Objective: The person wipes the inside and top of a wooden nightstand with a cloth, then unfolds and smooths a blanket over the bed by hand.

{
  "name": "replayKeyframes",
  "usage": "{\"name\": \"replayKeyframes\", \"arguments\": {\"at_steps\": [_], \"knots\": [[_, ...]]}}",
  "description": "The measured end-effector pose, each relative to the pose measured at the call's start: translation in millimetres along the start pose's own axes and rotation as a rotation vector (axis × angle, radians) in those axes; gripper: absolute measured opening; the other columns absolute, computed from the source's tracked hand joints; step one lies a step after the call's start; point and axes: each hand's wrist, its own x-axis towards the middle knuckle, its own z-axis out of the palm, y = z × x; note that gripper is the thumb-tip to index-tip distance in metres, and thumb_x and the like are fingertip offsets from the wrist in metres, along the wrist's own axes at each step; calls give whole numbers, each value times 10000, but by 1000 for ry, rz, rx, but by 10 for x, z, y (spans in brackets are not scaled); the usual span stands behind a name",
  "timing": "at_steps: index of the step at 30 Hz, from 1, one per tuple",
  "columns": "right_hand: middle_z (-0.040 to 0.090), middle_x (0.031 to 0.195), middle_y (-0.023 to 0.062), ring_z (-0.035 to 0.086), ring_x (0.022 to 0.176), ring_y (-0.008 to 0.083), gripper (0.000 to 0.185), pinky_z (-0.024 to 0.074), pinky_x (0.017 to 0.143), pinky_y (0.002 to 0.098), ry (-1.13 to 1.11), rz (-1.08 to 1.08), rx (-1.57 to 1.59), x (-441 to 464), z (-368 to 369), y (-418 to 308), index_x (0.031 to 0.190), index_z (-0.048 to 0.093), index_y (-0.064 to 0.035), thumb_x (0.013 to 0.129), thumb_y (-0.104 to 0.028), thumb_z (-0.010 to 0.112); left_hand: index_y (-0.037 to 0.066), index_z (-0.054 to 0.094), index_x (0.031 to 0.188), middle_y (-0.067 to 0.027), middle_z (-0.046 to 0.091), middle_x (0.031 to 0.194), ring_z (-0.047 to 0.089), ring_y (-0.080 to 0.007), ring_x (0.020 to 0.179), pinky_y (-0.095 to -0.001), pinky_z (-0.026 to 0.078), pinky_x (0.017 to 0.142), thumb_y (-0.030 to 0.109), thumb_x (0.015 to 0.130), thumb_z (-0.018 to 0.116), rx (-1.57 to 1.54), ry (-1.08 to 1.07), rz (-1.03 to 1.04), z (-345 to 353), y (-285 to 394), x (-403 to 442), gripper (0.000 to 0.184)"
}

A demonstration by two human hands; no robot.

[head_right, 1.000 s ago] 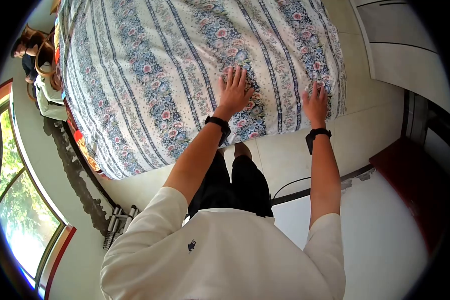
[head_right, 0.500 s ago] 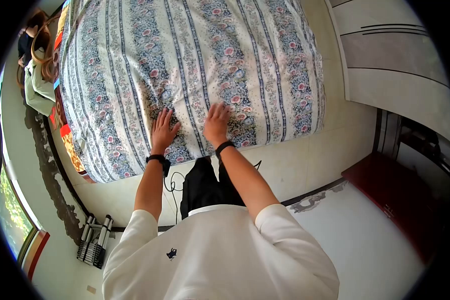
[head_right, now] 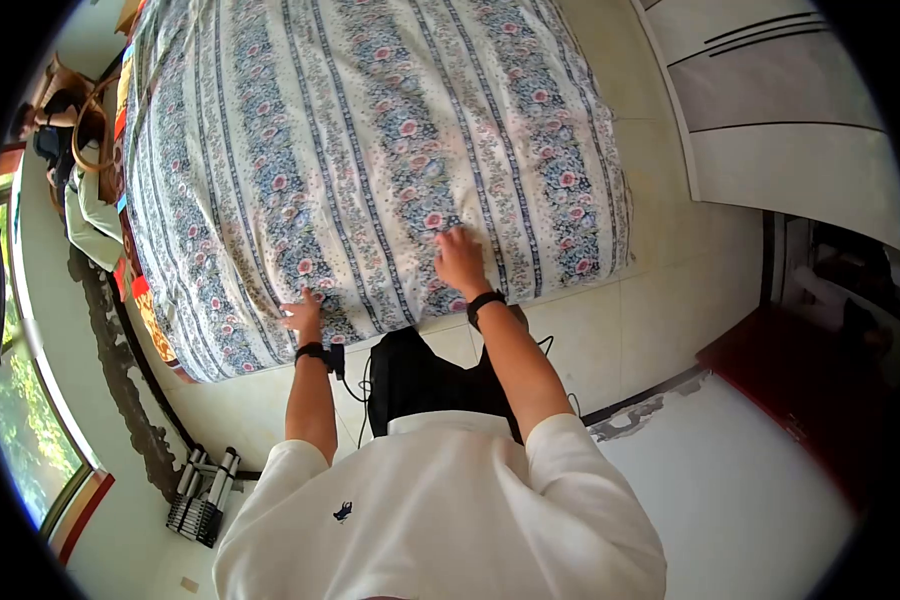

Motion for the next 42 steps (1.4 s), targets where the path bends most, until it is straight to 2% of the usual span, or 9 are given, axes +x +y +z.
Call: {"name": "replayKeyframes", "arguments": {"at_steps": [5,10,13,15,18,28,31,38,42], "knots": [[487,988,123,497,1004,316,235,464,749,496,123,300,-52,-101,-636,1511,897,563,-80,790,-270,650,-124,475,1213,-279,585,1109,562,-372,1039,-395,414,903,375,764,563,-430,-199,133,-256,7,-262,677],[462,1127,127,455,1111,340,545,458,835,522,98,654,-17,-427,-1430,2751,1103,486,-92,744,-429,720,-125,571,1058,-186,620,988,580,-286,895,-420,436,774,314,776,611,-372,-369,231,552,399,-693,524],[433,1275,159,408,1226,343,837,451,895,537,74,780,26,-881,-1568,3496,1311,385,-79,692,-502,759,-31,553,1094,-107,596,966,543,-260,863,-396,414,750,415,736,604,-234,-504,367,1024,1186,-1595,575],[331,1429,209,353,1306,367,1134,394,1001,507,-33,817,259,-1032,-1626,3887,1435,236,-37,599,-551,804,-131,187,1382,-339,344,1382,344,-455,1280,-493,269,1064,516,724,639,174,-331,450,1349,1839,-2595,1028],[324,1434,231,350,1309,384,1214,355,1049,458,-64,597,529,-1117,-1320,4261,1432,212,11,548,-548,828,-105,-55,1416,-450,18,1413,32,-602,1318,-581,106,1090,561,739,613,450,-419,699,1782,2369,-3884,1161],[626,1063,212,615,1005,344,1013,480,874,372,139,610,667,-1016,-1301,3981,1273,434,29,482,-411,889,219,87,1498,-439,71,1423,76,-595,1330,-603,179,1065,355,771,656,462,-517,1344,2011,2333,-4689,933],[642,854,232,625,852,378,622,490,749,438,-24,602,584,-950,-1428,4044,871,613,49,536,-421,847,299,138,1489,-317,88,1497,80,-469,1397,-677,101,1035,245,780,662,572,-534,1354,1872,2268,-4475,883],[661,941,212,634,913,368,661,512,772,429,-207,656,304,-1221,-1490,3921,1075,610,4,672,-505,733,259,345,1403,-208,180,1516,202,-405,1389,-709,137,1017,207,789,624,463,-530,1379,1839,2240,-4234,676],[611,1140,197,601,1041,343,828,485,857,472,-354,867,153,-1675,-1516,3825,1408,288,-42,799,-507,602,237,460,1286,-182,328,1435,323,-419,1309,-664,235,1000,219,777,621,431,-440,1373,1842,2303,-4352,534]]}}
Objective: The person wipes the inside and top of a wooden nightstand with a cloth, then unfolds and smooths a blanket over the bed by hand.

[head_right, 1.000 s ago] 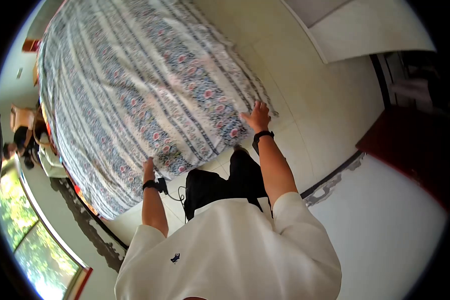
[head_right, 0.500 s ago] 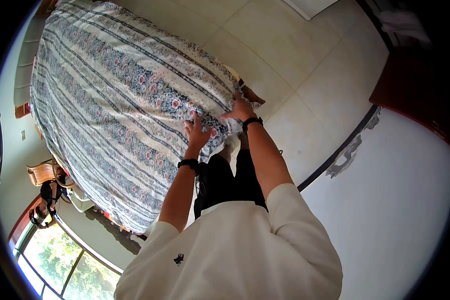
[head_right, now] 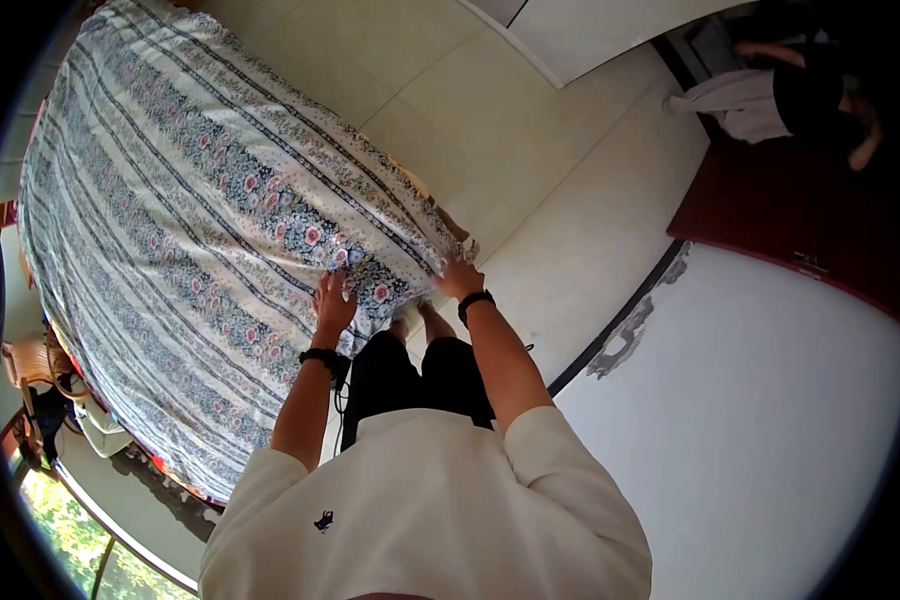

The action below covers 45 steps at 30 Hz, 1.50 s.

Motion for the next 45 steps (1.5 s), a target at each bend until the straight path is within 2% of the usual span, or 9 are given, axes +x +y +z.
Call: {"name": "replayKeyframes", "arguments": {"at_steps": [4,10,20,24,26,30,32,34,45], "knots": [[510,1276,268,548,1107,401,872,450,914,463,-251,71,51,-48,91,202,1464,116,-15,856,-481,532,181,517,1090,-171,508,1140,490,-427,1078,-579,398,855,231,744,639,-73,38,-70,-147,-186,255,370],[380,1407,207,428,1252,361,812,380,1014,470,235,-254,50,454,-315,-574,1465,177,-45,864,-408,585,119,499,1038,-174,511,1099,511,-405,1018,-530,444,798,193,724,662,-139,30,-58,-491,-185,580,362],[305,1433,276,304,1319,435,963,328,1050,486,226,-609,227,1557,-1015,-2031,1462,171,-42,786,-543,642,184,256,1454,-304,196,1464,114,-505,1367,-571,134,1109,276,759,698,-200,227,-41,-641,431,1441,828],[287,1447,266,384,1283,409,911,426,970,465,15,-470,58,1462,-819,-1528,1503,69,-187,840,-625,513,206,138,1492,-273,-9,1520,8,-500,1384,-661,125,1054,338,732,719,-186,98,-524,-434,758,1536,966],[300,1462,216,399,1285,382,846,449,946,454,-535,-342,-82,1477,-1482,-1424,1503,104,-184,869,-596,482,159,69,1495,-267,-78,1518,-41,-505,1381,-691,125,1027,365,722,727,-109,115,-703,-352,1230,1666,1037],[541,1277,183,597,1030,325,643,467,844,422,-1000,-422,-397,2117,-2086,-778,1334,440,-29,872,-474,489,85,29,1485,-287,-91,1507,-47,-513,1376,-672,125,1041,367,731,725,-186,42,-950,-437,1804,2107,1065],[625,1125,194,603,997,325,483,461,839,417,-1019,-422,-451,2861,-1794,-80,1137,595,-9,858,-390,493,12,8,1469,-314,-57,1498,-25,-505,1380,-631,136,1066,372,744,716,-323,50,-1111,-535,1659,2363,1075],[510,1310,193,521,1156,344,610,404,985,429,-416,-404,26,3107,-2055,318,1333,442,-40,855,-409,527,-42,124,1426,-307,35,1496,36,-444,1401,-555,165,1098,355,753,702,-128,189,-945,-644,1506,2606,972],[591,1172,205,566,1074,373,451,474,876,462,-420,-421,-374,3588,-3888,-1310,1229,517,-48,829,-256,511,118,510,1150,-170,445,1253,440,-430,1116,-497,426,916,334,602,813,-113,-49,-686,-1122,1106,3257,662]]}}
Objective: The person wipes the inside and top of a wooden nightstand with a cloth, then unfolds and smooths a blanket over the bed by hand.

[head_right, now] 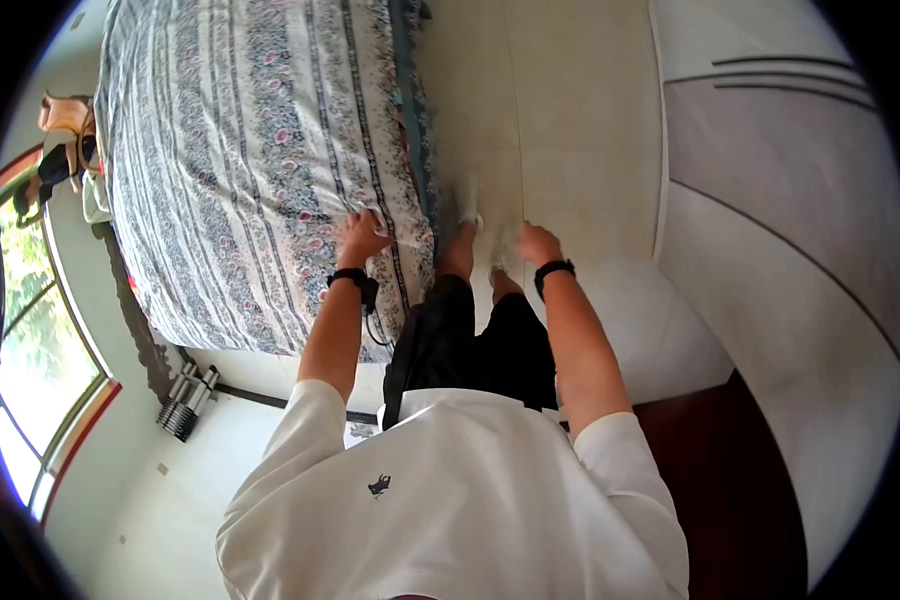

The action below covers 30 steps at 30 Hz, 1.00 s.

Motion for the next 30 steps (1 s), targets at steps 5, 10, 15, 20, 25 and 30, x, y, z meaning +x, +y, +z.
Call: {"name": "replayKeyframes", "arguments": {"at_steps": [5,10,15,20,25,30], "knots": [[563,1184,183,547,1094,345,528,448,890,477,331,-582,-89,295,23,-1733,1307,440,-84,803,-183,562,47,676,856,-122,662,745,642,-239,801,-359,507,722,369,750,700,-683,-183,-7,-391,-533,469,340],[421,1352,140,439,1228,309,592,339,965,546,458,-784,-177,651,-350,-3510,1372,401,-128,808,-132,578,8,549,1093,-213,556,1091,535,-351,1061,-436,424,900,434,810,669,-296,808,-223,-1368,-1014,1113,525],[287,1494,79,275,1368,292,578,307,1019,542,492,-896,-633,1389,-685,-4194,1401,375,-155,849,-171,547,28,61,1483,-268,18,1524,-9,-428,1414,-614,33,1088,629,888,369,-389,539,-545,-1550,-740,1819,900],[247,1520,71,248,1386,275,634,324,1016,541,359,-755,-637,1667,-1142,-4060,1435,309,-116,866,-278,540,-88,97,1441,-266,51,1524,4,-381,1428,-580,-8,1097,496,935,376,-469,592,-277,-1318,-54,1650,821],[258,1510,126,296,1362,297,666,393,958,517,417,-598,-903,1671,-1041,-4178,1427,306,-51,867,-332,531,-81,203,1403,-273,158,1486,115,-393,1400,-572,75,1085,381,876,517,-519,580,-173,-1349,194,1504,768],[404,1394,184,452,1233,346,643,379,958,555,-263,-201,-1078,1488,-1317,-5244,1390,361,-70,808,-243,573,17,544,1047,-189,535,1053,512,-372,996,-453,407,857,137,777,610,-776,798,-226,-1860,-520,1501,303]]}}
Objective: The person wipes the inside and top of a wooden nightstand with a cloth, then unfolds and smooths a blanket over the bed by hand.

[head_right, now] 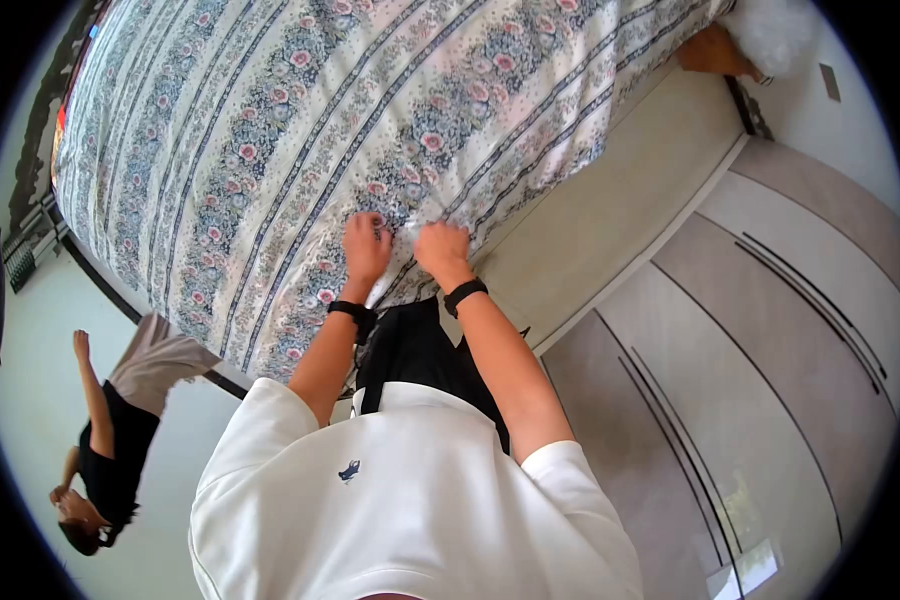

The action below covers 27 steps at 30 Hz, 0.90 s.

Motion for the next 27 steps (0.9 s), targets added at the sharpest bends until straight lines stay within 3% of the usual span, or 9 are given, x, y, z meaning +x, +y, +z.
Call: {"name": "replayKeyframes", "arguments": {"at_steps": [1,6,9,10,13,15,19,23,27], "knots": [[404,1394,184,452,1233,346,643,379,958,555,1,9,-21,32,-82,-38,1390,361,-70,808,-243,573,36,563,946,-155,550,926,538,-355,870,-436,434,777,101,759,612,46,130,-36,-94,-53,159,204],[314,1439,178,302,1317,405,669,328,953,654,867,-281,-284,343,-666,-198,1402,343,-107,809,-278,603,34,527,1024,-160,521,973,516,-358,927,-451,420,817,130,729,636,40,163,-243,-407,-356,947,329],[192,1505,171,191,1368,427,723,233,960,731,931,-236,-257,621,-1171,-203,1434,270,-120,820,-308,604,37,511,1095,-174,521,1081,501,-377,1003,-471,416,863,162,710,642,134,284,-173,-384,-118,1236,426],[192,1505,171,191,1368,427,723,233,960,731,924,-261,-270,753,-1309,-133,1433,270,-120,820,-308,604,71,464,1259,-214,410,1328,394,-423,1217,-534,347,981,258,752,646,43,268,-144,-313,-52,1284,570],[82,1544,150,96,1397,433,832,209,957,749,813,-183,-199,975,-1707,142,1484,151,-147,846,-471,576,144,360,1393,-218,204,1492,167,-426,1380,-666,190,1026,412,801,630,90,93,-355,27,449,1313,703],[42,1548,149,95,1396,426,894,211,961,751,490,-114,-234,980,-2006,188,1494,113,-147,840,-597,525,191,268,1457,-192,71,1542,30,-433,1411,-764,85,972,538,810,587,148,-80,-352,275,551,1299,800],[-34,1553,140,26,1386,475,912,196,960,758,490,-69,-260,1273,-1945,109,1502,89,-207,823,-658,499,126,349,1376,-239,135,1518,102,-474,1387,-773,174,943,464,761,695,141,-298,-643,208,611,1863,782],[10,1550,126,44,1384,470,878,205,968,748,490,-349,-192,1126,-2078,524,1491,138,-209,825,-529,612,19,356,1298,-368,174,1446,106,-539,1357,-741,226,954,359,733,733,160,-236,-876,308,936,2212,760],[112,1552,32,119,1421,250,856,224,1095,540,498,-628,-187,1282,-2271,1355,1486,177,-247,811,-487,647,-104,269,1326,-395,113,1445,94,-562,1348,-686,231,997,225,755,644,262,-127,-1005,708,1198,2280,758]]}}
